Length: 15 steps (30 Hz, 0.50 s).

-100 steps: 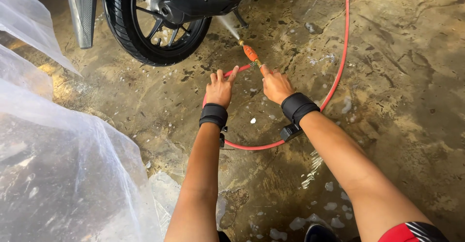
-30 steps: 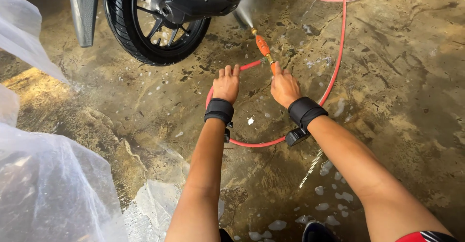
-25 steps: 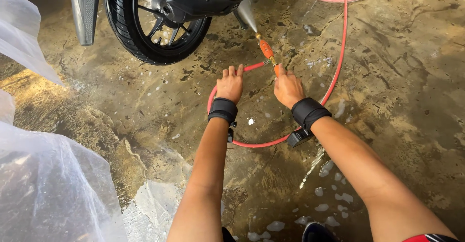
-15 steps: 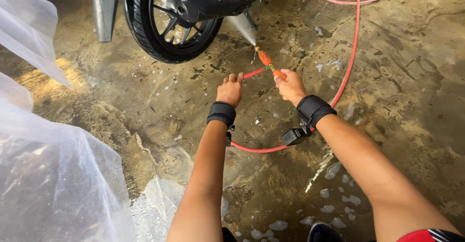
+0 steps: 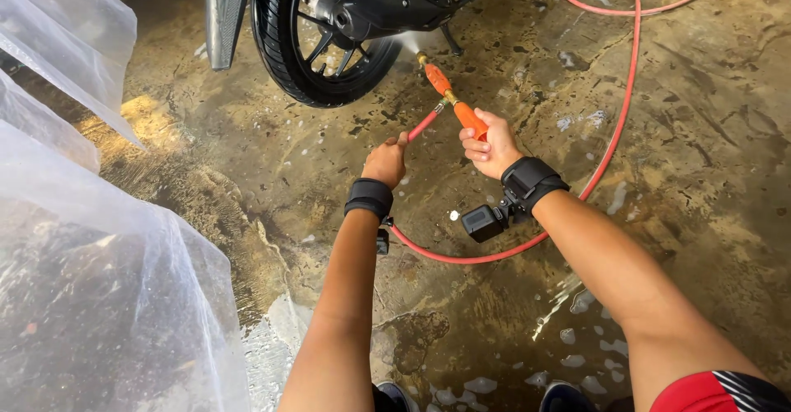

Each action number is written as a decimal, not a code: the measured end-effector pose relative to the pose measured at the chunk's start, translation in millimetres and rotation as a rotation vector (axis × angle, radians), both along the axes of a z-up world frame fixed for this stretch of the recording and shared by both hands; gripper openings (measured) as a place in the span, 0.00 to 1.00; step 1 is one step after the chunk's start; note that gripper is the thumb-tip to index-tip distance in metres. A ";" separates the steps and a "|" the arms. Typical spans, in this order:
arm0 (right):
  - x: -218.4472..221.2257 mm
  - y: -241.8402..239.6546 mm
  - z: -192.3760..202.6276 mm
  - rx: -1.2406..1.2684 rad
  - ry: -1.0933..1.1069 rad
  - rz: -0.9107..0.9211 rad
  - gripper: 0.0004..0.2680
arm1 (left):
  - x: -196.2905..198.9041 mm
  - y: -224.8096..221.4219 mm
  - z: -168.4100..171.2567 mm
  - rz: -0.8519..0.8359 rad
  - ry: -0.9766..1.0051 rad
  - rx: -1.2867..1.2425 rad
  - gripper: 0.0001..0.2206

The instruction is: The person uses a high-pressure water hose to clean a black motorcycle. They spray water on the wheels, engine, seat, and body panels, moving around the vehicle to ensure all sides are rinsed.

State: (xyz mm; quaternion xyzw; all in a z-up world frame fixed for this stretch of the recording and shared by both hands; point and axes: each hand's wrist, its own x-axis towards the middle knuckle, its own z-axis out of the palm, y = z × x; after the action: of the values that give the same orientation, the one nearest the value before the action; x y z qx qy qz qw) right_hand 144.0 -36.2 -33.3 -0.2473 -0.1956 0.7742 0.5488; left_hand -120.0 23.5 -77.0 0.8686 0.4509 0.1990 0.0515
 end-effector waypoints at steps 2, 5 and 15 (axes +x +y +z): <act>0.3 -3.7 2.1 0.005 -0.013 0.018 0.09 | -0.9 -1.9 2.7 -0.005 -0.003 -0.001 0.25; -0.6 -9.1 11.1 -0.014 -0.068 0.039 0.09 | 0.7 0.9 -0.5 -0.018 0.006 -0.005 0.24; 11.1 -30.0 47.2 -0.206 -0.958 0.085 0.07 | 23.4 2.0 -6.7 -0.071 0.177 -0.048 0.14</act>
State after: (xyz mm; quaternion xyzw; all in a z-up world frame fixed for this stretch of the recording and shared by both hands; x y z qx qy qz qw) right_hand 155.2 -66.1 13.9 -0.6203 -0.3582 0.6106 0.3377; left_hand -96.6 25.5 -83.8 0.8967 0.4273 0.1089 0.0391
